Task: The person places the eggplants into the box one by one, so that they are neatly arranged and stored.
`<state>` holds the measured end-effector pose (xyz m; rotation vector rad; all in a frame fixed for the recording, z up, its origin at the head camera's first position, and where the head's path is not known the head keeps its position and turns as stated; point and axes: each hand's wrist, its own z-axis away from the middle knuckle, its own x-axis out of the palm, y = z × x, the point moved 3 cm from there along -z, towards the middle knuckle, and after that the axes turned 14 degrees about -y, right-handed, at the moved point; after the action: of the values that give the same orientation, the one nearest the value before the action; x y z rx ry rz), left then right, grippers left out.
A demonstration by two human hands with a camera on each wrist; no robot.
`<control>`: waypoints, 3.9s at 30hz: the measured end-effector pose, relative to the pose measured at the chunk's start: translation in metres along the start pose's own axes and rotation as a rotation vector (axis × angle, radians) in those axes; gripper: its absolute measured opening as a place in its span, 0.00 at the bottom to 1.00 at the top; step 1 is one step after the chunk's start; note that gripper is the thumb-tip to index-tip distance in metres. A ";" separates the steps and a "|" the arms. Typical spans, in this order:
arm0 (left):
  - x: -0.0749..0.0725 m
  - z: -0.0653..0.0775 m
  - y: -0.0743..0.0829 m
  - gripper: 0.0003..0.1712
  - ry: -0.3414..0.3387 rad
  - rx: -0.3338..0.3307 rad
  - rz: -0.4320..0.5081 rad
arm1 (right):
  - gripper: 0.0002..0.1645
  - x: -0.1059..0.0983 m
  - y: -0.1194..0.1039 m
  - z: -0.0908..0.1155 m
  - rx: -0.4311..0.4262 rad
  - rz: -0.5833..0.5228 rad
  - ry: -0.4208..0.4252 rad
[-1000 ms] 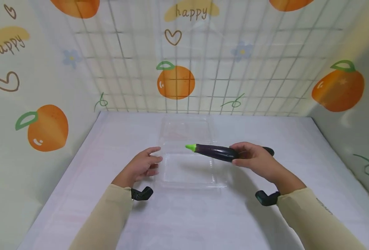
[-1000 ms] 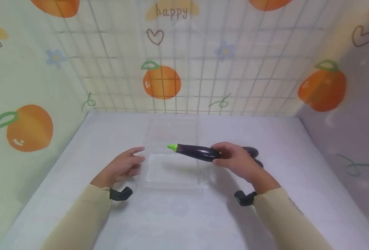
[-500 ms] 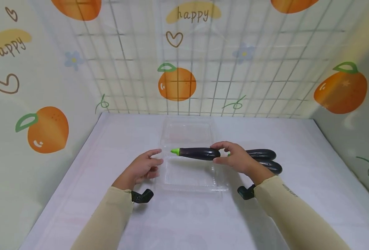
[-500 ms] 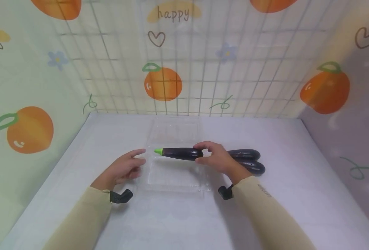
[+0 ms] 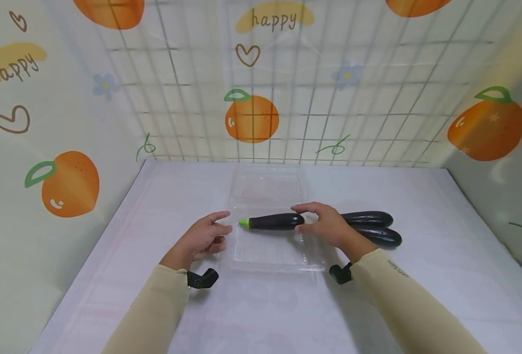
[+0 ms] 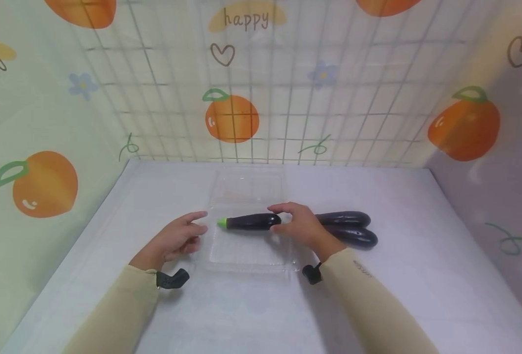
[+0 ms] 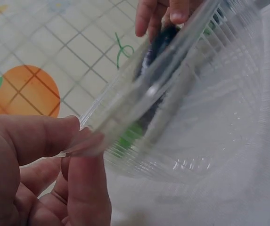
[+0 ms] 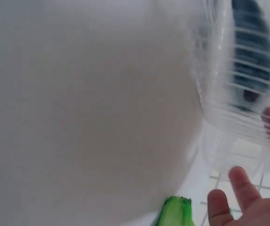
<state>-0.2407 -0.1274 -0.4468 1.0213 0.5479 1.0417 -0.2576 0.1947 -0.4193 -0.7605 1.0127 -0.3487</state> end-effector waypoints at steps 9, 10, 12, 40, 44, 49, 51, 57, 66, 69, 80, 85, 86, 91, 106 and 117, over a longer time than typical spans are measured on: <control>0.003 0.000 0.000 0.34 0.016 0.008 -0.017 | 0.41 -0.015 0.016 0.031 -0.077 -0.229 0.048; 0.003 0.000 0.000 0.34 0.019 0.006 -0.015 | 0.42 -0.017 0.018 0.036 -0.078 -0.247 0.049; 0.003 0.001 -0.001 0.33 0.020 0.002 -0.013 | 0.44 -0.022 0.022 0.049 -0.081 -0.265 0.051; 0.002 0.002 -0.002 0.35 -0.015 0.004 -0.002 | 0.48 -0.066 0.128 0.119 0.210 0.037 0.134; 0.002 0.003 0.000 0.35 -0.010 0.005 0.001 | 0.48 -0.066 0.128 0.117 0.261 0.048 0.103; 0.002 0.004 0.000 0.35 -0.008 0.003 -0.003 | 0.48 -0.066 0.126 0.123 0.248 0.036 0.094; 0.002 0.004 0.001 0.35 -0.005 0.003 -0.007 | 0.47 -0.068 0.123 0.127 0.209 -0.004 0.101; 0.002 0.004 -0.001 0.35 -0.001 0.010 0.007 | 0.43 -0.071 0.104 0.130 0.073 -0.112 0.143; 0.005 0.003 -0.004 0.34 -0.005 0.018 0.020 | 0.37 -0.053 0.051 0.112 -0.072 -0.185 0.115; 0.005 0.002 -0.004 0.35 -0.008 0.023 0.029 | 0.35 -0.043 0.033 0.100 -0.136 -0.221 0.082; 0.005 0.004 -0.003 0.34 -0.002 0.020 0.031 | 0.31 -0.011 -0.005 0.056 -0.211 -0.177 0.000; 0.005 0.004 -0.003 0.35 -0.009 0.020 0.031 | 0.29 0.003 -0.012 0.045 -0.223 -0.069 0.025; 0.005 0.003 -0.004 0.35 -0.009 0.021 0.031 | 0.29 0.005 -0.012 0.044 -0.227 -0.062 0.027; 0.006 0.003 -0.005 0.35 -0.014 0.028 0.042 | 0.29 0.015 -0.013 0.037 -0.224 -0.079 0.026; 0.007 0.001 -0.008 0.34 -0.008 0.014 0.036 | 0.31 0.021 -0.011 0.028 -0.273 0.036 0.030; 0.005 0.002 -0.006 0.35 -0.010 0.038 0.030 | 0.33 0.016 -0.010 0.034 -0.246 0.008 0.058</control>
<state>-0.2346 -0.1242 -0.4510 1.0702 0.5478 1.0555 -0.2195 0.1925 -0.4121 -0.9717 1.1261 -0.2430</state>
